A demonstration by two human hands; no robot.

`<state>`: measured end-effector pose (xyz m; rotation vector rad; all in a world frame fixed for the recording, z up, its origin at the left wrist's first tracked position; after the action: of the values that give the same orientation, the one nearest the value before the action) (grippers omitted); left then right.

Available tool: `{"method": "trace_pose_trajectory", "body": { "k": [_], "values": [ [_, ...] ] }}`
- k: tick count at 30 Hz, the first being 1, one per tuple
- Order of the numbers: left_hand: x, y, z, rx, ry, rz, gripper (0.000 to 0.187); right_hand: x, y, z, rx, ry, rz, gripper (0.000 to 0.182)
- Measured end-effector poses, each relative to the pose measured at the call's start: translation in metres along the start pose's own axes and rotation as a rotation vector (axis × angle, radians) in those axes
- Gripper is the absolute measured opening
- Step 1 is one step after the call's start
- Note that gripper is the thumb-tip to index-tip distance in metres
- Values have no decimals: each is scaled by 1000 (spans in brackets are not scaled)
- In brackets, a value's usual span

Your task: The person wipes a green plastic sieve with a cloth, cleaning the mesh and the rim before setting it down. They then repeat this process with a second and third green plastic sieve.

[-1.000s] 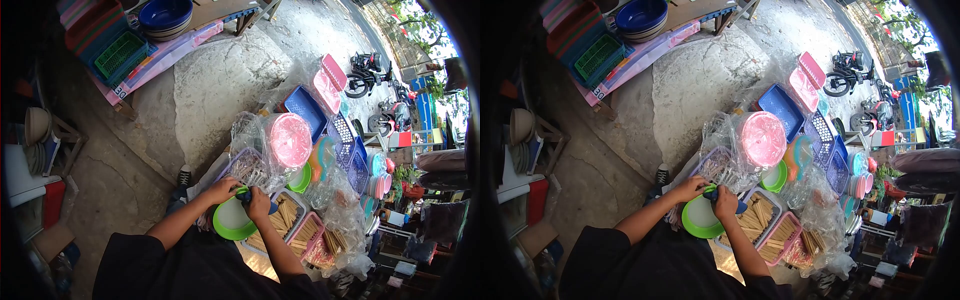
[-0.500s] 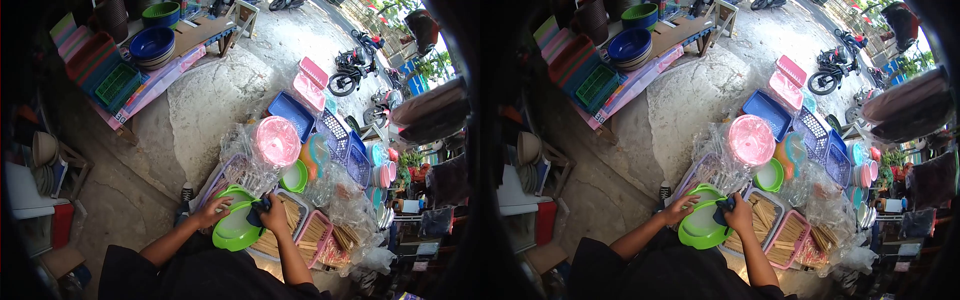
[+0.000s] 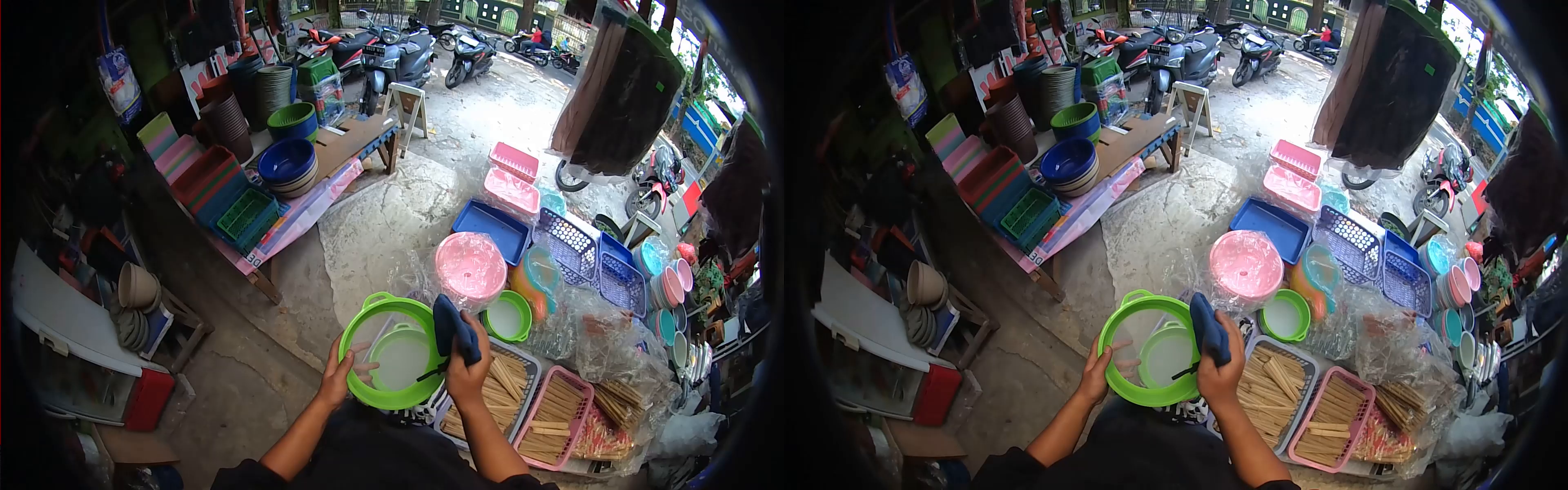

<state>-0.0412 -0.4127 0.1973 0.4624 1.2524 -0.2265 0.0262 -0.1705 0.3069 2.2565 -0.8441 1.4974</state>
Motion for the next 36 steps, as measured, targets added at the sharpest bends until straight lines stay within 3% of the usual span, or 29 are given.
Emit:
{"method": "trace_pose_trajectory", "body": {
  "k": [1,3,5,6,8,9,11,13,15,16,19,21,24,25,26,27,29,30,31,33,35,36],
  "values": [
    [-9,0,5,-34,36,26,62,22,11,7,20,-152,-9,48],
    [-23,4,9,-39,126,44,63,36,54,31,298,-156,-36,64],
    [-31,-6,10,-44,213,64,64,49,104,62,717,-182,132,75],
    [-37,-19,6,-58,357,-91,64,50,109,69,710,-201,132,75],
    [-54,-43,6,-139,579,-379,67,44,138,105,1099,-246,223,81],
    [-67,-46,14,-145,587,-377,67,51,138,104,1104,-256,225,81],
    [-81,-50,31,-122,400,-37,68,47,131,97,1122,-239,646,81],
    [-90,-61,40,-140,411,-66,64,42,130,81,937,-281,851,81],
    [-88,-64,44,-61,351,-88,68,44,134,56,701,-268,797,81],
    [-91,-64,46,-48,348,-84,68,44,143,50,693,-261,808,81],
    [-79,-61,46,31,274,-68,65,63,173,44,592,-267,454,84],
    [-78,-81,35,-69,541,-248,60,72,199,61,767,-247,234,85],
    [-95,-100,30,-33,537,-196,56,79,216,106,1140,-218,166,84],
    [-108,-102,30,-4,548,-192,56,82,212,107,1145,-206,168,84],
    [-110,-99,35,57,427,11,59,79,208,114,1264,-190,362,78],
    [-118,-103,37,56,419,18,59,72,201,120,1378,-174,559,73],
    [-127,-104,39,58,428,-252,62,54,181,112,1279,-311,900,53],
    [-129,-102,40,90,422,-293,62,40,175,102,1248,-378,1112,57],
    [-130,-104,38,97,417,-291,62,47,172,85,1116,-518,1229,43],
    [-131,-99,35,196,415,-462,60,66,167,56,831,-733,1197,40],
    [-138,-101,35,199,421,-444,60,74,163,49,719,-875,1165,39],
    [-142,-102,33,186,432,-427,59,69,164,53,717,-851,1179,41]
  ]
}}
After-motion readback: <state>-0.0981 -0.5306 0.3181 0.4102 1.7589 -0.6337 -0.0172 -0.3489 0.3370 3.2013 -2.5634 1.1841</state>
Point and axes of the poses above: each hand's wrist, its own z-axis away from the middle knuckle, its own y-axis out of the palm, x = y × z, the point moved 8 cm from there along -z, towards the middle knuckle, and after that the axes turned 9 degrees about -z, right-handed, at the moved point
